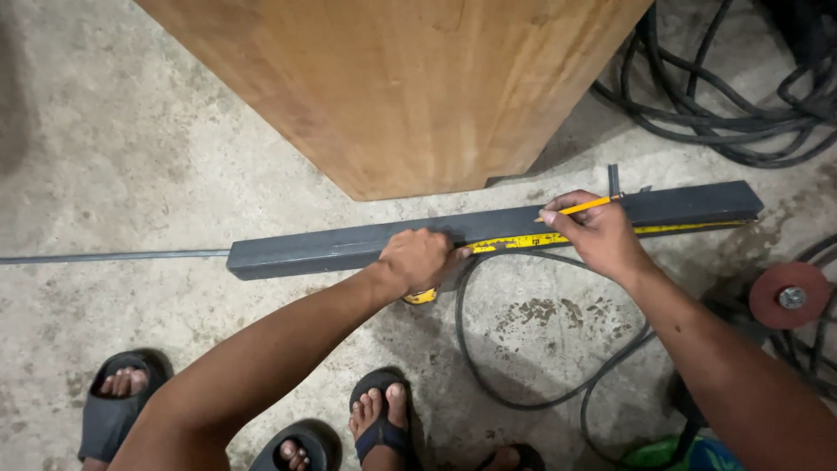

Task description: Measuring a metal square tube with a tape measure, marking it with a pencil, and cutting it using an angle grinder.

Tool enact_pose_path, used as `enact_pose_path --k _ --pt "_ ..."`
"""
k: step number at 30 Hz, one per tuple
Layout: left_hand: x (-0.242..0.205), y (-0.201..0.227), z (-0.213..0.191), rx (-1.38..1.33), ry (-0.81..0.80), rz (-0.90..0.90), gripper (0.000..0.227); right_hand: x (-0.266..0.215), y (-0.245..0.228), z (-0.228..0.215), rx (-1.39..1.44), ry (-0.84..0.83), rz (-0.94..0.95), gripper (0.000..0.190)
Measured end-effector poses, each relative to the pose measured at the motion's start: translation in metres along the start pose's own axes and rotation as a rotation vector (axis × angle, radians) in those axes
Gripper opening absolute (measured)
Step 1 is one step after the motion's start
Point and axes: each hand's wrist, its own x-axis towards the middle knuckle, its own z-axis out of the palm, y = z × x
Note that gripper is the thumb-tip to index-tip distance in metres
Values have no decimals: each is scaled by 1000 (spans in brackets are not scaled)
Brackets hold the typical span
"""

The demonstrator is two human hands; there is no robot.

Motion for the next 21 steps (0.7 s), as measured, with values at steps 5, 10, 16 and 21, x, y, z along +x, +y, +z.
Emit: enact_pose_path --k 5,10,16,21 --pt "-17 8 -1 -52 -42 89 62 1 18 0 41 47 -93 17" --pt "-18 12 0 -109 -75 154 63 -4 6 2 119 56 -163 16" --pt "-22 4 -3 -89 -37 118 64 -13 -13 2 164 47 -176 13" --pt "-14 -5 4 -76 -11 119 67 -4 9 6 235 16 -185 15"
